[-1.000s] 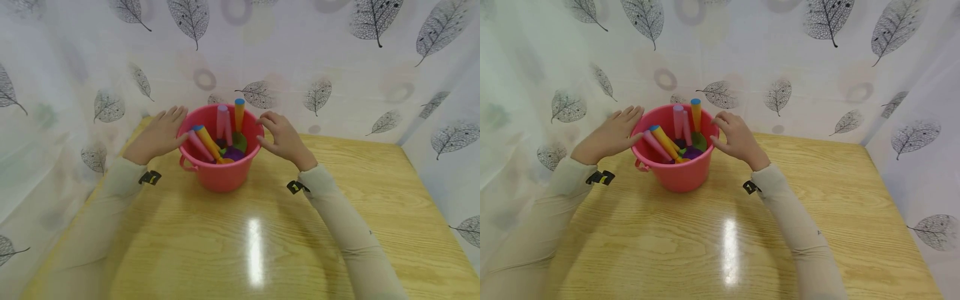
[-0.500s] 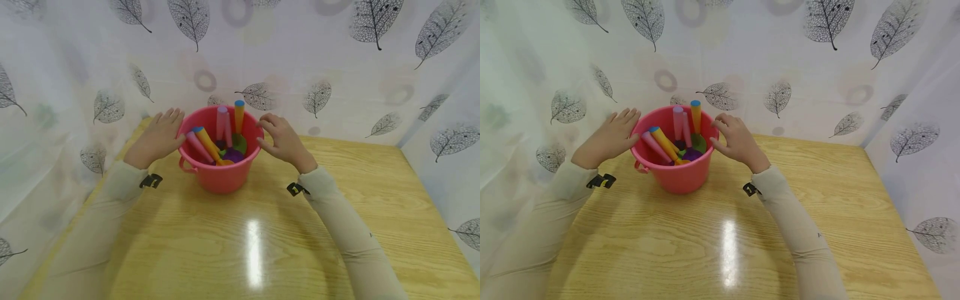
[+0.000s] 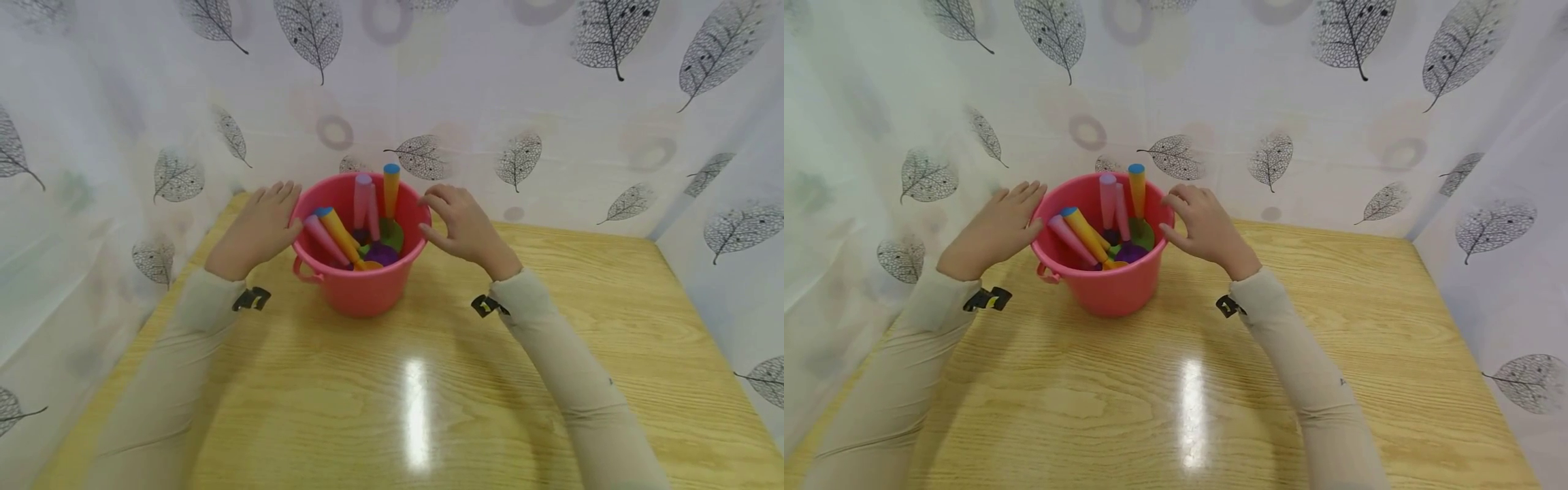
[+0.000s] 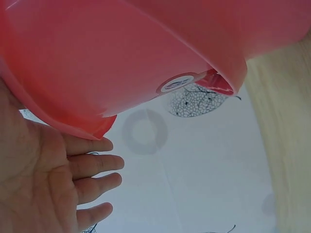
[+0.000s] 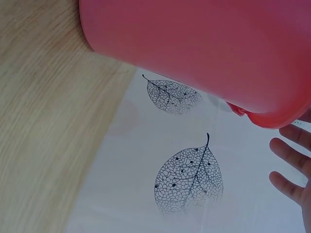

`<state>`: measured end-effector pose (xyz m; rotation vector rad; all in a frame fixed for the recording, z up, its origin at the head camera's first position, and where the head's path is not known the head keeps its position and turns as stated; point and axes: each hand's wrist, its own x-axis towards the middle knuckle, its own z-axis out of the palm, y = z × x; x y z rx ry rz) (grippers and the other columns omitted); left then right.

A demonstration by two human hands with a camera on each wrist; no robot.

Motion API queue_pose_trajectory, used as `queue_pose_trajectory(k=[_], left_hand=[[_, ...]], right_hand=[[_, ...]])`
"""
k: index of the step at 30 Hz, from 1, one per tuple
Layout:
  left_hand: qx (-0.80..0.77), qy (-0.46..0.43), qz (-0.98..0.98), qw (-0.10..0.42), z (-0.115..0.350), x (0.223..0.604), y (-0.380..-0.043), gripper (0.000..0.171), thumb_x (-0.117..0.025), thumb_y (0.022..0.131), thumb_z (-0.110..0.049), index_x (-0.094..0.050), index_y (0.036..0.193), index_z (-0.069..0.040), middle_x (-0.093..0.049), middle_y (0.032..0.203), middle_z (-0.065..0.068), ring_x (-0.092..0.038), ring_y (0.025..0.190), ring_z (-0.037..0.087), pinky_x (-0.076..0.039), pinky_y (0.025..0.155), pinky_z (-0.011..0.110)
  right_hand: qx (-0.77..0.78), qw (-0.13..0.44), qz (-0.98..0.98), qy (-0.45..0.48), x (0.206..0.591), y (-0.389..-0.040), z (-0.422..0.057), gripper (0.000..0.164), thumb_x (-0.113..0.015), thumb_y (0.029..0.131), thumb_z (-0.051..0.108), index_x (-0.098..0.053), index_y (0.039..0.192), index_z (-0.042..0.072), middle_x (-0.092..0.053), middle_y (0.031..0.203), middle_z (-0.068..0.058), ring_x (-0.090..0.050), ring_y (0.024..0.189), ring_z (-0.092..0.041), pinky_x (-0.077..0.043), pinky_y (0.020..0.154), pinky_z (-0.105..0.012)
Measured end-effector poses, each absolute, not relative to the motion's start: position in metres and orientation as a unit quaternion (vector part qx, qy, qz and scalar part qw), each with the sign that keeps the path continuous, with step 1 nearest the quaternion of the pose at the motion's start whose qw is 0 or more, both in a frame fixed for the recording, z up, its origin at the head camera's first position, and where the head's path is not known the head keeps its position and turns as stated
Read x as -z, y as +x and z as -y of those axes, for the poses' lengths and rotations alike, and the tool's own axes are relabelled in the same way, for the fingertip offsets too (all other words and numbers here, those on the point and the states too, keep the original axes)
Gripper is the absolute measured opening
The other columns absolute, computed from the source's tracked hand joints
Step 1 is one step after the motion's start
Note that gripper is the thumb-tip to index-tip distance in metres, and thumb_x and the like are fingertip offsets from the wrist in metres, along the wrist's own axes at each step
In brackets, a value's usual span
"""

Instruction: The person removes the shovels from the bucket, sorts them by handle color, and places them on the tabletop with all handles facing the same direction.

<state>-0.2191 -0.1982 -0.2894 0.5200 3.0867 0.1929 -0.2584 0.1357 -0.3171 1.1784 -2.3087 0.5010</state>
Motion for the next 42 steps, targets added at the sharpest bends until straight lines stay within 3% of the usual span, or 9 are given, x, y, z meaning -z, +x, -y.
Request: queue_pose_trajectory(k=[9,24,31,42], left_hand=[[-0.05,0.171,-0.984,0.018,0.197,0.286,-0.222,0.067,-0.037,0.097,-0.033,-0.016,0.148,0.005,-0.017,0.154,0.026,-0.012,0.143,0.043,-0.009,0.117,0.058],[-0.045,0.158,-0.986,0.04,0.192,0.287,-0.223,0.065,-0.033,0.096,-0.025,-0.011,0.148,0.007,-0.012,0.155,0.025,-0.009,0.144,0.042,-0.005,0.117,0.056],[-0.052,0.156,-0.986,0.043,0.191,0.288,-0.224,0.065,-0.033,0.096,-0.024,-0.009,0.148,0.007,-0.012,0.156,0.024,-0.007,0.144,0.042,-0.004,0.118,0.056],[-0.052,0.152,-0.986,0.038,0.192,0.289,-0.223,0.065,-0.034,0.096,-0.024,-0.01,0.148,0.007,-0.013,0.156,0.023,-0.008,0.145,0.041,-0.004,0.118,0.056]], right_hand=[[-0.125,0.245,0.85,0.448,0.3,-0.261,-0.133,0.03,-0.059,0.087,0.027,-0.063,0.106,0.003,-0.065,0.103,-0.013,-0.056,0.103,-0.031,-0.042,0.093,-0.047],[-0.045,0.283,0.815,0.504,0.272,-0.267,-0.114,0.023,-0.067,0.084,0.017,-0.064,0.102,0.003,-0.066,0.095,-0.013,-0.06,0.093,-0.03,-0.046,0.09,-0.043],[0.009,0.28,0.809,0.518,0.267,-0.272,-0.096,0.023,-0.064,0.086,0.015,-0.062,0.106,0.004,-0.065,0.104,-0.014,-0.059,0.1,-0.031,-0.046,0.092,-0.043],[0.027,0.287,0.783,0.551,0.271,-0.273,-0.068,0.022,-0.064,0.086,0.013,-0.065,0.105,0.005,-0.065,0.102,-0.013,-0.059,0.099,-0.028,-0.047,0.093,-0.043]])
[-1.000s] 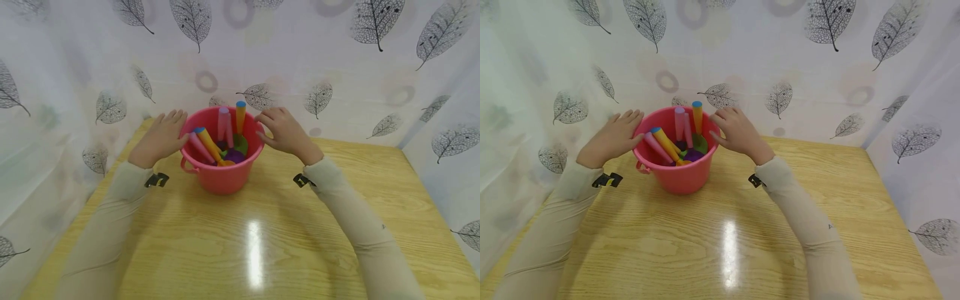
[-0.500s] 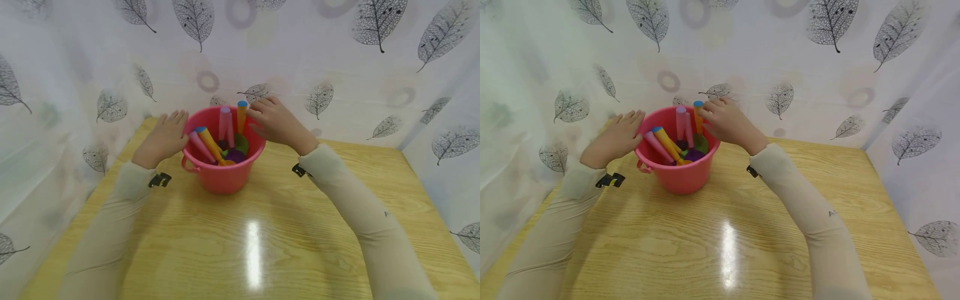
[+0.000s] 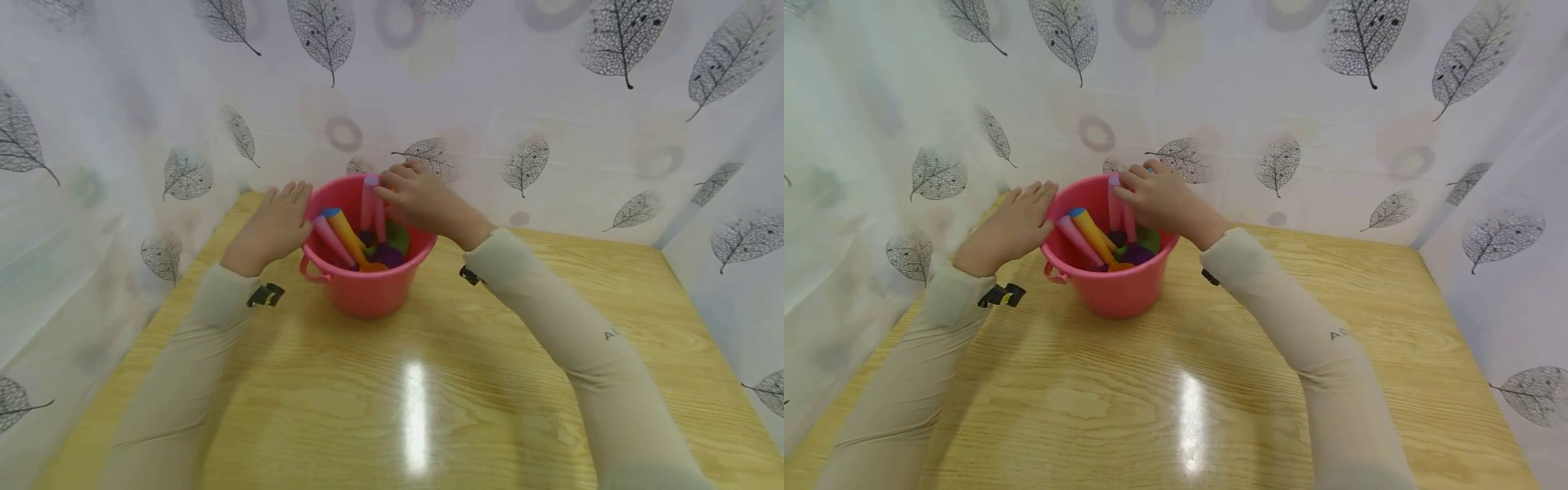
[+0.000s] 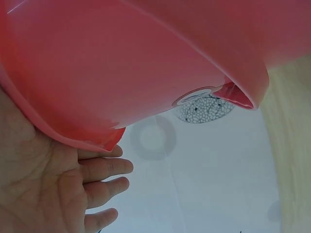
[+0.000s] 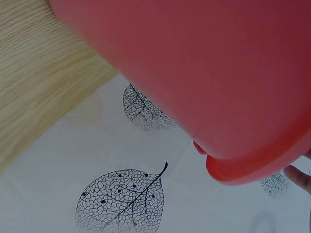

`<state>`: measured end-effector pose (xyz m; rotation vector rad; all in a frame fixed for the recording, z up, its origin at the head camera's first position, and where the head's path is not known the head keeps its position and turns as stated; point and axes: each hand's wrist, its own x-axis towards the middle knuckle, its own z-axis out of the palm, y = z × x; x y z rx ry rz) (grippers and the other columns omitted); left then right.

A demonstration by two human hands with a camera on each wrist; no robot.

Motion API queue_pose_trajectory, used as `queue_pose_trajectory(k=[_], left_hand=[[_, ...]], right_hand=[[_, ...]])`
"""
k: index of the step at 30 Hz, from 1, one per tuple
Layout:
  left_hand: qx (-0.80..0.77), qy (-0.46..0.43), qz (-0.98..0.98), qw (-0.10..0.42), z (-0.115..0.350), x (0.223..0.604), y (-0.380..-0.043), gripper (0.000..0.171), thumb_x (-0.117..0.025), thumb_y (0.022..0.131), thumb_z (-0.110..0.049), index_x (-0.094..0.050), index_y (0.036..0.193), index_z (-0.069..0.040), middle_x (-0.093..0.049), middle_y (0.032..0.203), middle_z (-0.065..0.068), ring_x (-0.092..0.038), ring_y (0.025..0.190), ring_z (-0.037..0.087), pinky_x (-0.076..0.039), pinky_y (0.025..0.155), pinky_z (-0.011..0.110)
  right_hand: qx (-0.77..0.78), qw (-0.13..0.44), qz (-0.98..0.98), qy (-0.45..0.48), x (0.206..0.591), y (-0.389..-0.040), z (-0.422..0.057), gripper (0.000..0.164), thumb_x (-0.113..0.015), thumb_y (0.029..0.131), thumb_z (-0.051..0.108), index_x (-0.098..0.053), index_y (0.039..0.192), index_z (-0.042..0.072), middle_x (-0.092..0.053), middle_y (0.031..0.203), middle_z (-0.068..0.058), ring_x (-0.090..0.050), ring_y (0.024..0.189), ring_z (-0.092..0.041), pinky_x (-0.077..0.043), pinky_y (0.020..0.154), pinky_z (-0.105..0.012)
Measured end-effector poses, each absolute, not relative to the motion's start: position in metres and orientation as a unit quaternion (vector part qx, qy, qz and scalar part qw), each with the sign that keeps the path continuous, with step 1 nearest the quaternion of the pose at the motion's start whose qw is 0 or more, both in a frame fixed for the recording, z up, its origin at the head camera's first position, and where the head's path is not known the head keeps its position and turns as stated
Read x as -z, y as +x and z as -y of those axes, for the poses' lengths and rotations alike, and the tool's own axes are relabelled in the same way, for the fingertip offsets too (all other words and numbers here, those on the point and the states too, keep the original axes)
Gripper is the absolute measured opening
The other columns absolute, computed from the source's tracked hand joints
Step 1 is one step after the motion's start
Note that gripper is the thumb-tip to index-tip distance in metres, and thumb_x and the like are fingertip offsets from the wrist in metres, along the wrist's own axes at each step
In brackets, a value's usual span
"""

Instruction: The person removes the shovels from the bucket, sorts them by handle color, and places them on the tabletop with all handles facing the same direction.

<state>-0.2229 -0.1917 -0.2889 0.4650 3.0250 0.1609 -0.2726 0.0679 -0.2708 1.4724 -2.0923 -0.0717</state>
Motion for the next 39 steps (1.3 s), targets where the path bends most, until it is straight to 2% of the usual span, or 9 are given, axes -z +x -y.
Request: queue_pose_trajectory(k=[2,5,9,12,15,17,26,33,39], left_hand=[[-0.053,0.151,-0.986,0.037,0.191,0.289,-0.223,0.065,-0.034,0.095,-0.023,-0.011,0.148,0.007,-0.013,0.156,0.024,-0.008,0.145,0.041,-0.005,0.118,0.055],[-0.05,0.152,-0.986,0.035,0.191,0.288,-0.222,0.064,-0.034,0.095,-0.023,-0.012,0.147,0.007,-0.013,0.155,0.024,-0.009,0.145,0.04,-0.005,0.118,0.055],[-0.05,0.15,-0.987,0.033,0.191,0.288,-0.222,0.064,-0.034,0.096,-0.023,-0.012,0.148,0.007,-0.014,0.155,0.024,-0.009,0.145,0.04,-0.005,0.118,0.055],[-0.046,0.151,-0.987,0.031,0.19,0.287,-0.221,0.063,-0.034,0.096,-0.023,-0.012,0.148,0.007,-0.015,0.155,0.024,-0.01,0.144,0.04,-0.006,0.118,0.055],[-0.041,0.154,-0.987,0.027,0.189,0.286,-0.22,0.063,-0.034,0.096,-0.023,-0.013,0.147,0.007,-0.016,0.154,0.025,-0.012,0.144,0.041,-0.007,0.118,0.055],[-0.04,0.155,-0.987,0.025,0.189,0.286,-0.22,0.062,-0.035,0.096,-0.022,-0.014,0.147,0.008,-0.017,0.154,0.025,-0.012,0.144,0.041,-0.007,0.117,0.056],[-0.038,0.154,-0.987,0.025,0.19,0.287,-0.221,0.062,-0.034,0.097,-0.024,-0.015,0.147,0.007,-0.017,0.154,0.025,-0.013,0.144,0.041,-0.007,0.117,0.056],[-0.037,0.154,-0.987,0.028,0.189,0.287,-0.221,0.062,-0.034,0.097,-0.023,-0.014,0.147,0.007,-0.017,0.154,0.025,-0.013,0.144,0.041,-0.007,0.117,0.056],[-0.037,0.155,-0.987,0.029,0.189,0.286,-0.221,0.062,-0.034,0.097,-0.022,-0.014,0.147,0.008,-0.017,0.154,0.025,-0.012,0.144,0.041,-0.007,0.117,0.056]], right_hand=[[0.027,0.295,0.774,0.56,0.272,-0.272,-0.063,0.018,-0.061,0.087,0.011,-0.064,0.104,0.005,-0.066,0.1,-0.012,-0.06,0.098,-0.027,-0.047,0.092,-0.042],[0.031,0.286,0.764,0.577,0.272,-0.271,-0.054,0.018,-0.063,0.088,0.018,-0.063,0.101,0.006,-0.065,0.098,-0.01,-0.059,0.098,-0.026,-0.047,0.091,-0.041],[0.05,0.239,0.764,0.597,0.27,-0.269,-0.043,0.023,-0.068,0.083,0.019,-0.061,0.099,0.005,-0.064,0.099,-0.011,-0.057,0.101,-0.027,-0.045,0.094,-0.042],[0.079,0.202,0.766,0.605,0.269,-0.268,-0.036,0.026,-0.069,0.08,0.017,-0.059,0.102,0.007,-0.062,0.104,-0.012,-0.056,0.104,-0.028,-0.043,0.099,-0.043],[0.1,0.178,0.761,0.616,0.27,-0.268,-0.029,0.033,-0.071,0.081,0.022,-0.059,0.108,0.009,-0.062,0.108,-0.012,-0.056,0.107,-0.029,-0.041,0.101,-0.043],[0.107,0.172,0.755,0.623,0.272,-0.268,-0.025,0.037,-0.072,0.081,0.025,-0.059,0.112,0.009,-0.062,0.11,-0.012,-0.055,0.109,-0.029,-0.041,0.102,-0.043],[0.114,0.15,0.777,0.601,0.27,-0.265,-0.012,0.034,-0.066,0.085,0.023,-0.058,0.117,0.011,-0.063,0.109,-0.009,-0.056,0.11,-0.027,-0.04,0.103,-0.042],[0.109,0.129,0.796,0.581,0.273,-0.27,-0.01,0.045,-0.064,0.086,0.026,-0.056,0.128,0.013,-0.063,0.115,-0.008,-0.056,0.113,-0.026,-0.039,0.105,-0.043],[0.11,0.121,0.8,0.577,0.273,-0.271,-0.011,0.044,-0.062,0.087,0.024,-0.056,0.129,0.014,-0.064,0.115,-0.008,-0.056,0.112,-0.026,-0.039,0.104,-0.043]])
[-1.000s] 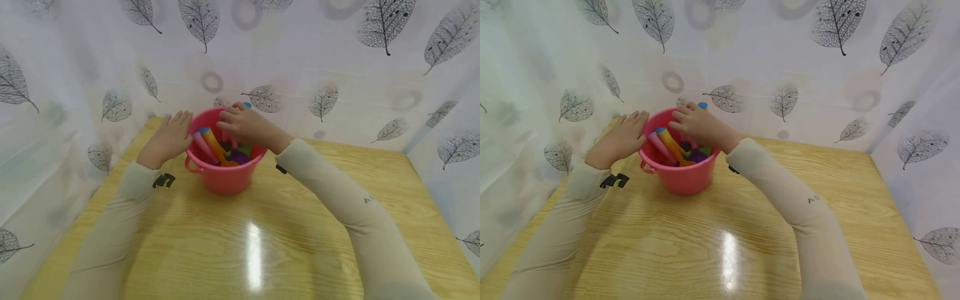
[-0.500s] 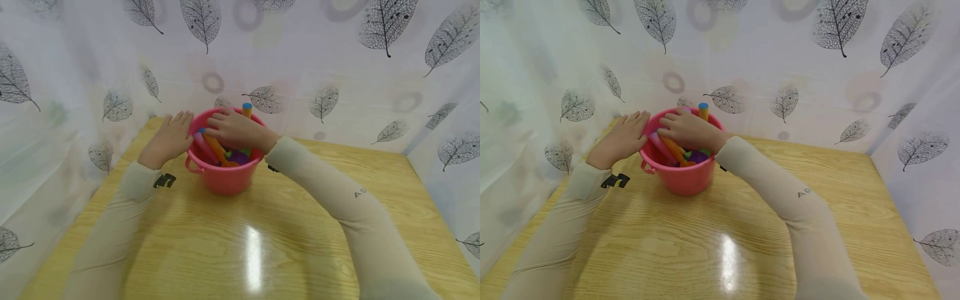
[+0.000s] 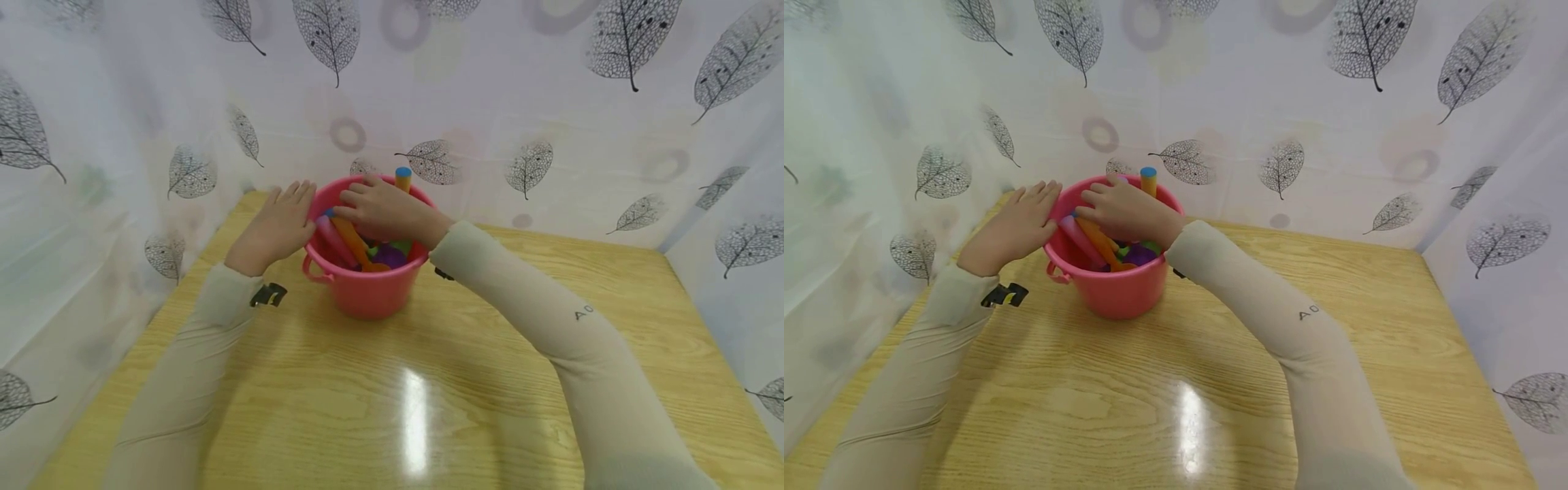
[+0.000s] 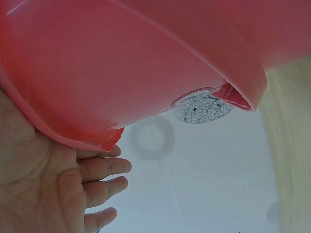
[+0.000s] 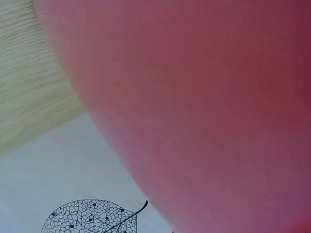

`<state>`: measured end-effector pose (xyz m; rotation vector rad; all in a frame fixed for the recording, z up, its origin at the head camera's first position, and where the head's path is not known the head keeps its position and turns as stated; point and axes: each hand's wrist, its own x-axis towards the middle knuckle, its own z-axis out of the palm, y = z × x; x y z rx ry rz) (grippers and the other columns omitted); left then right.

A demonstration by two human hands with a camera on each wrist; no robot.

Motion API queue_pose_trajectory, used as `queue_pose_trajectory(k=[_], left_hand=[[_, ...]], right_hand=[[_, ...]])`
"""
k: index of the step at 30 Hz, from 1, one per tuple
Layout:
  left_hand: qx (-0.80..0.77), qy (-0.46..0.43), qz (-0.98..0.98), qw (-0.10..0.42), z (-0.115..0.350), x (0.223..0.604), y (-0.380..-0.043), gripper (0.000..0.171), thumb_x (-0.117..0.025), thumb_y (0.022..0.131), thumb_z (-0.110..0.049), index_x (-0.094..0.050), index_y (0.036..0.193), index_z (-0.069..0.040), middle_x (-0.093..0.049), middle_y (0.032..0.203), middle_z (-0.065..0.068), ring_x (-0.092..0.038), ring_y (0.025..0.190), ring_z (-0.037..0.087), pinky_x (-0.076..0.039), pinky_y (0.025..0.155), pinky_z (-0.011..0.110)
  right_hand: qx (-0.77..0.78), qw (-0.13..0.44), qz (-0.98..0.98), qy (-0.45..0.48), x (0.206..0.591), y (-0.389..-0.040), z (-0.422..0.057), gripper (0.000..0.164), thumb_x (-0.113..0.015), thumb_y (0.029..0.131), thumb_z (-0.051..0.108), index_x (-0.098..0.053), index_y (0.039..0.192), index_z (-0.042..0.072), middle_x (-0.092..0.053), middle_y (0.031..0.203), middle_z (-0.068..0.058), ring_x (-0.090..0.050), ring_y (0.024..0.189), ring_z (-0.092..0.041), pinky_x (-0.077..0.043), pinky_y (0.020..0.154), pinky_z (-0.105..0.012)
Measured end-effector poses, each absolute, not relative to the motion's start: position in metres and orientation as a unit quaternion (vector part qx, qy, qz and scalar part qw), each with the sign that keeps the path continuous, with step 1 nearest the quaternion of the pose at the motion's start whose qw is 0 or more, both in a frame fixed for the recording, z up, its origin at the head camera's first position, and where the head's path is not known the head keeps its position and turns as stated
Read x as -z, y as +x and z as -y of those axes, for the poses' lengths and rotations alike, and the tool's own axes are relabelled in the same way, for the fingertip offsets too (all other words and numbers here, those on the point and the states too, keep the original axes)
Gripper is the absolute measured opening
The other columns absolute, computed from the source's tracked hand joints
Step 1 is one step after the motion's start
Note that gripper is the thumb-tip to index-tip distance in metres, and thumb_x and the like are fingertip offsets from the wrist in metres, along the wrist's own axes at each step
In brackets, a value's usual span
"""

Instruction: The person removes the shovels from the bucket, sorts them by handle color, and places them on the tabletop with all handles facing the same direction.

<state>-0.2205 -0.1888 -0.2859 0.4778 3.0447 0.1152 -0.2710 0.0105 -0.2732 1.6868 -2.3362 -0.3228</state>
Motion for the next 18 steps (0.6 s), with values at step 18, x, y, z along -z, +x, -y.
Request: queue_pose_trajectory(k=[18], left_hand=[[-0.048,0.15,-0.987,0.037,0.189,0.285,-0.22,0.063,-0.033,0.096,-0.021,-0.011,0.148,0.007,-0.013,0.155,0.024,-0.009,0.145,0.04,-0.005,0.118,0.055]], right_hand=[[0.061,0.102,0.799,0.589,0.26,-0.263,-0.026,0.032,-0.056,0.088,0.019,-0.061,0.118,0.009,-0.066,0.117,-0.009,-0.059,0.111,-0.026,-0.043,0.103,-0.039]])
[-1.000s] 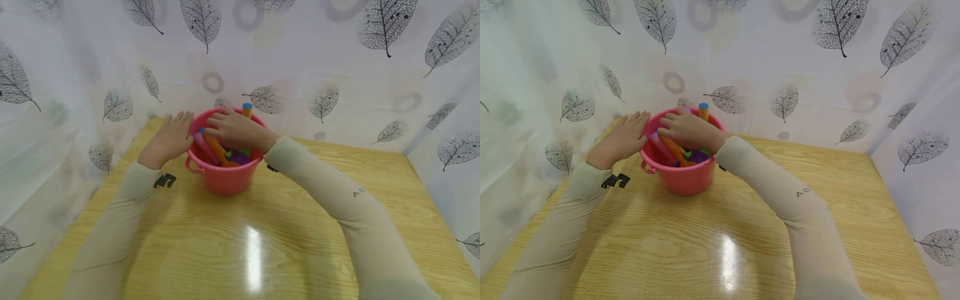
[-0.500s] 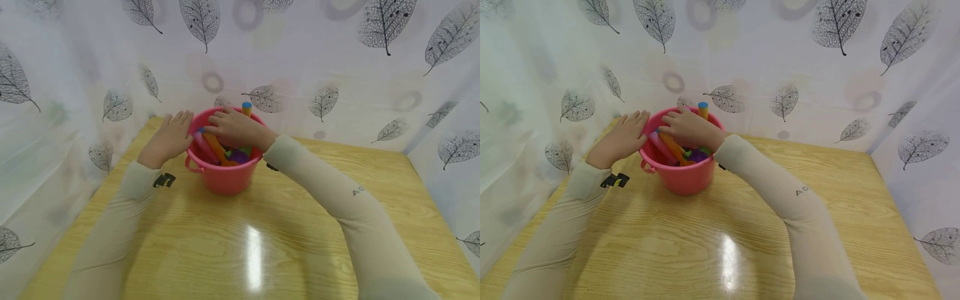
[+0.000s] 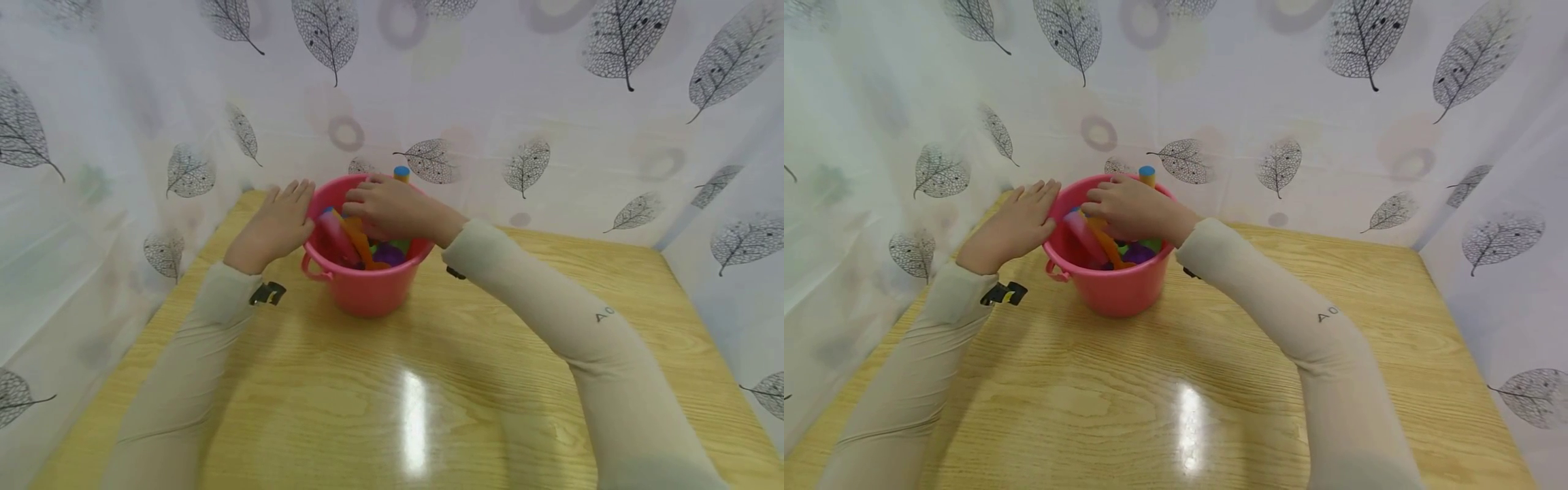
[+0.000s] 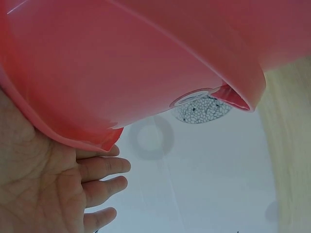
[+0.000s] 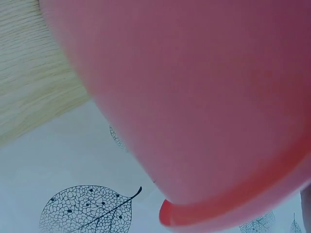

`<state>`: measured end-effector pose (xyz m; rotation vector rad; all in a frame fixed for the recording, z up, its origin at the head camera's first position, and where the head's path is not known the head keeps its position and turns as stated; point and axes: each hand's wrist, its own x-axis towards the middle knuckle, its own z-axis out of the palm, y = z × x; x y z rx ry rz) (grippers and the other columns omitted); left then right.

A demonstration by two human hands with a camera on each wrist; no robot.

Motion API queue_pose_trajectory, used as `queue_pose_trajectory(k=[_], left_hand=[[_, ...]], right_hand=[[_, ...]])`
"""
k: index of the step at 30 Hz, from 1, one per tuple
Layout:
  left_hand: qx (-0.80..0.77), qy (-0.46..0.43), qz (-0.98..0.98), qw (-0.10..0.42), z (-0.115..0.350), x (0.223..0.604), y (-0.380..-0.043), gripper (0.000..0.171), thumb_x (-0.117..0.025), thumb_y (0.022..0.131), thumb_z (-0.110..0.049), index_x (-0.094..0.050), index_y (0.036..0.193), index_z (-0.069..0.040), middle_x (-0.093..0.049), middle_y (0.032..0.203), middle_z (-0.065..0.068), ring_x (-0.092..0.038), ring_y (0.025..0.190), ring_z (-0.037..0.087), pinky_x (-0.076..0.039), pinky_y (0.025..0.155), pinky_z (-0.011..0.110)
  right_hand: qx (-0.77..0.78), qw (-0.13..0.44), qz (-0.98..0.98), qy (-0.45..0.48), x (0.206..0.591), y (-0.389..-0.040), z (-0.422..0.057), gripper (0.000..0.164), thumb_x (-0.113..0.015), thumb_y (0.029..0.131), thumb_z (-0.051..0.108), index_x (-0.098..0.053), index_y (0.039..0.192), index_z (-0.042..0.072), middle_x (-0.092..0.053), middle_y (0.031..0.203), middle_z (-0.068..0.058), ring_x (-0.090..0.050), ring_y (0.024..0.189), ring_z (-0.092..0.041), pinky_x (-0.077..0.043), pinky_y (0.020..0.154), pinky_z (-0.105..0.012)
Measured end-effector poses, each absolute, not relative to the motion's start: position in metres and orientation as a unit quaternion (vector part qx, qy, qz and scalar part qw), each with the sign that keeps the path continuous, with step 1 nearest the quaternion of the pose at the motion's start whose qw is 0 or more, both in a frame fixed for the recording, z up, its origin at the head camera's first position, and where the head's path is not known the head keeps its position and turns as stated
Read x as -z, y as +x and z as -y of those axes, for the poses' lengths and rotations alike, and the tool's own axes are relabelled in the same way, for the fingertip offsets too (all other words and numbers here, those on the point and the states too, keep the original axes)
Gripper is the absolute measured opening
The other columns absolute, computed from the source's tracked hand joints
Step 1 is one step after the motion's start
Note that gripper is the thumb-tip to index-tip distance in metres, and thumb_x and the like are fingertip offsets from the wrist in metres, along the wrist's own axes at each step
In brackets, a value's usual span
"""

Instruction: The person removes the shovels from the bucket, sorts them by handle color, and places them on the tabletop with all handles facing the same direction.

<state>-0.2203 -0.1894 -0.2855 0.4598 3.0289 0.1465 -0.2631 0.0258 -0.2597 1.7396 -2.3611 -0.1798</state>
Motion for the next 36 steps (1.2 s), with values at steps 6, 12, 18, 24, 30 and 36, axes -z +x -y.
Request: queue_pose_trajectory(k=[6,12,18,24,30,36], left_hand=[[-0.047,0.148,-0.987,0.039,0.189,0.285,-0.22,0.063,-0.033,0.096,-0.021,-0.011,0.148,0.007,-0.014,0.155,0.024,-0.009,0.145,0.04,-0.005,0.118,0.055],[-0.052,0.148,-0.987,0.037,0.189,0.285,-0.219,0.063,-0.034,0.096,-0.021,-0.012,0.148,0.007,-0.015,0.155,0.024,-0.01,0.145,0.04,-0.006,0.118,0.055],[-0.056,0.152,-0.986,0.032,0.19,0.286,-0.22,0.063,-0.033,0.096,-0.021,-0.012,0.147,0.007,-0.015,0.155,0.025,-0.011,0.144,0.04,-0.006,0.118,0.055],[-0.056,0.152,-0.986,0.032,0.19,0.287,-0.221,0.063,-0.032,0.096,-0.021,-0.011,0.148,0.007,-0.014,0.155,0.024,-0.01,0.145,0.04,-0.005,0.118,0.055],[-0.057,0.154,-0.986,0.03,0.191,0.289,-0.222,0.063,-0.033,0.095,-0.02,-0.011,0.148,0.007,-0.014,0.155,0.025,-0.01,0.145,0.04,-0.006,0.118,0.055],[-0.067,0.155,-0.985,0.034,0.191,0.289,-0.222,0.063,-0.032,0.095,-0.019,-0.01,0.148,0.007,-0.013,0.155,0.025,-0.01,0.145,0.04,-0.004,0.118,0.055]], right_hand=[[0.052,0.085,0.805,0.585,0.257,-0.262,-0.03,0.017,-0.055,0.089,0.019,-0.059,0.1,0.008,-0.068,0.096,-0.006,-0.059,0.088,-0.024,-0.046,0.087,-0.034],[0.059,0.076,0.808,0.581,0.258,-0.262,-0.028,0.023,-0.057,0.089,0.018,-0.062,0.109,0.01,-0.065,0.1,-0.007,-0.057,0.091,-0.024,-0.046,0.088,-0.034],[0.085,0.052,0.819,0.565,0.264,-0.262,-0.023,0.026,-0.057,0.09,0.017,-0.066,0.114,0.015,-0.056,0.113,-0.011,-0.053,0.099,-0.025,-0.047,0.093,-0.035],[0.141,0.018,0.83,0.539,0.266,-0.259,-0.018,0.031,-0.064,0.087,0.018,-0.065,0.118,0.017,-0.055,0.125,-0.011,-0.051,0.113,-0.027,-0.041,0.105,-0.041],[0.167,-0.012,0.832,0.53,0.27,-0.256,-0.015,0.028,-0.069,0.084,0.026,-0.069,0.111,0.018,-0.063,0.117,-0.004,-0.051,0.111,-0.024,-0.042,0.1,-0.038],[0.18,-0.005,0.828,0.532,0.271,-0.255,-0.014,0.023,-0.07,0.083,0.026,-0.072,0.104,0.017,-0.066,0.113,-0.003,-0.051,0.108,-0.023,-0.04,0.1,-0.038]])
